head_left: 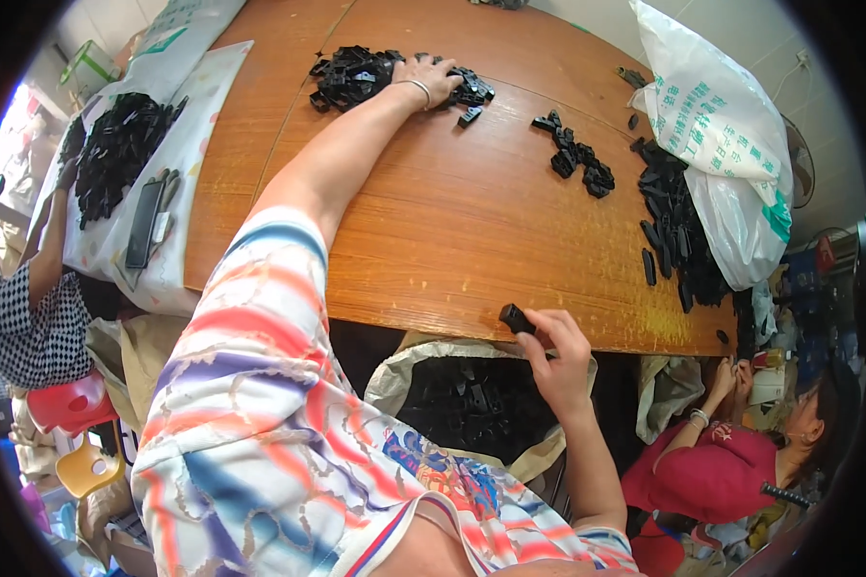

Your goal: Inspecting and sorting small black plastic components at a workbench.

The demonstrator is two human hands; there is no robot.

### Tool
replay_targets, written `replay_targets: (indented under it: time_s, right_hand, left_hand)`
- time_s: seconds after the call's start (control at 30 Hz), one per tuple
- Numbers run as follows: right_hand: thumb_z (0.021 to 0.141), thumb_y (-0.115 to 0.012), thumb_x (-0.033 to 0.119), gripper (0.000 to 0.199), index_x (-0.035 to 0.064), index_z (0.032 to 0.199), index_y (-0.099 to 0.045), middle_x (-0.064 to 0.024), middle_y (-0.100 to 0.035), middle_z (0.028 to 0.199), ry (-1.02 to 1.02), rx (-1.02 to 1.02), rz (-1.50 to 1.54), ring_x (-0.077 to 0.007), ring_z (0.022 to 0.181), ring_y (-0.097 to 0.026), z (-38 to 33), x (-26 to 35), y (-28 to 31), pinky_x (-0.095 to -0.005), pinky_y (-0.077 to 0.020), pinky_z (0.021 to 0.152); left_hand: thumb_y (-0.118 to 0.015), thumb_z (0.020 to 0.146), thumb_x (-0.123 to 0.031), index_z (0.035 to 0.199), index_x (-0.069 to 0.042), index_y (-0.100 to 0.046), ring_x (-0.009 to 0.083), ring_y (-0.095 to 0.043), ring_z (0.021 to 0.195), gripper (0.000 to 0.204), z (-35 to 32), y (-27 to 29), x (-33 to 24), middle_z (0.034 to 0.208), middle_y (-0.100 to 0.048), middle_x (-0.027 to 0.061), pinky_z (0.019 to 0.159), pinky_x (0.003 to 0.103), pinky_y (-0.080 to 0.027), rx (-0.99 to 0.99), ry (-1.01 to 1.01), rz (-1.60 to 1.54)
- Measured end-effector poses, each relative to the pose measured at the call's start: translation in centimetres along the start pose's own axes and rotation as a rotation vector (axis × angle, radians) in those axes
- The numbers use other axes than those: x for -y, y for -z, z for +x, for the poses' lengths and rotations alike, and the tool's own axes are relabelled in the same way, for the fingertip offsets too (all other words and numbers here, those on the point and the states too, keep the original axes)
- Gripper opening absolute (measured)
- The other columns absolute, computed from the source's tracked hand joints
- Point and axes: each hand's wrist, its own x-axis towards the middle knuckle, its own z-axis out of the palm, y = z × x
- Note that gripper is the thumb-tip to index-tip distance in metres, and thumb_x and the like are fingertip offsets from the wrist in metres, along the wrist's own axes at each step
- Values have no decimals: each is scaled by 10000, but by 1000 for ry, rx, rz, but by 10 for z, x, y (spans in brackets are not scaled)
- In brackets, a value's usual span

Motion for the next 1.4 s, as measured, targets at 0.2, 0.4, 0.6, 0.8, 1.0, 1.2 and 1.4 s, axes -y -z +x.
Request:
replay_targets:
  time_s: [0.2, 0.4, 0.6, 0.8, 1.0, 1.2, 1.4]
  right_hand:
    - [757, -726, -60, 329, 12, 1072, -665, -113, -630, 942, -21, -71, -10, -154, 668, -607, -32, 17, 10, -247, -502, 581]
    - [741, -731, -65, 335, 15, 1060, -663, -128, -633, 947, 22, 48, 65, -176, 656, -634, -49, 35, -2, -261, -522, 555]
    - [733, -748, 38, 277, 37, 1000, -670, -111, -638, 933, -82, 271, -23, -274, 709, -653, -101, 30, 0, -331, -527, 608]
    - [739, -754, 44, 290, 50, 1017, -672, -98, -631, 922, -82, 296, -231, -250, 695, -657, -134, 6, -21, -335, -530, 621]
    - [746, -752, 152, 263, 78, 982, -665, -104, -621, 952, -69, 420, -252, -327, 809, -645, -99, 13, -7, -390, -533, 688]
    - [801, -675, 63, 115, 64, 916, -667, -128, -618, 855, 188, 76, -255, -331, 791, -636, 11, 0, -4, -398, -515, 670]
    - [814, -648, 39, 163, 74, 972, -667, -103, -610, 1007, 256, -25, -386, -345, 846, -640, 100, -45, -41, -417, -524, 726]
  left_hand:
    - [-377, 946, -527, 1298, -346, -578, 281, -507, 1244, 444, -6, -10, -27, 1375, -519, 43, 1009, 513, -397, 56, -164, 37]
    - [-450, 982, -410, 1256, -232, -624, 311, -574, 1107, 370, -63, -19, -40, 1212, -601, 121, 948, 394, -449, 28, -486, -413]
    - [-577, 917, -223, 1073, -131, -690, 310, -609, 962, 213, -120, -5, -28, 1020, -645, 110, 851, 374, -494, -166, -494, -578]
    - [-693, 830, -234, 1042, -51, -668, 311, -558, 1015, 281, -186, -22, -48, 1011, -624, 126, 880, 395, -481, -268, -517, -426]
    - [-748, 771, -161, 993, -54, -654, 299, -563, 924, 264, -206, -43, -47, 906, -601, 108, 811, 382, -479, -341, -525, -504]
    - [-747, 747, -125, 965, -72, -649, 281, -557, 896, 244, -233, -35, -40, 898, -586, 92, 785, 372, -477, -254, -477, -569]
    - [-758, 733, -123, 977, -74, -650, 285, -552, 895, 271, -237, -40, -39, 905, -578, 85, 807, 376, -479, -248, -467, -599]
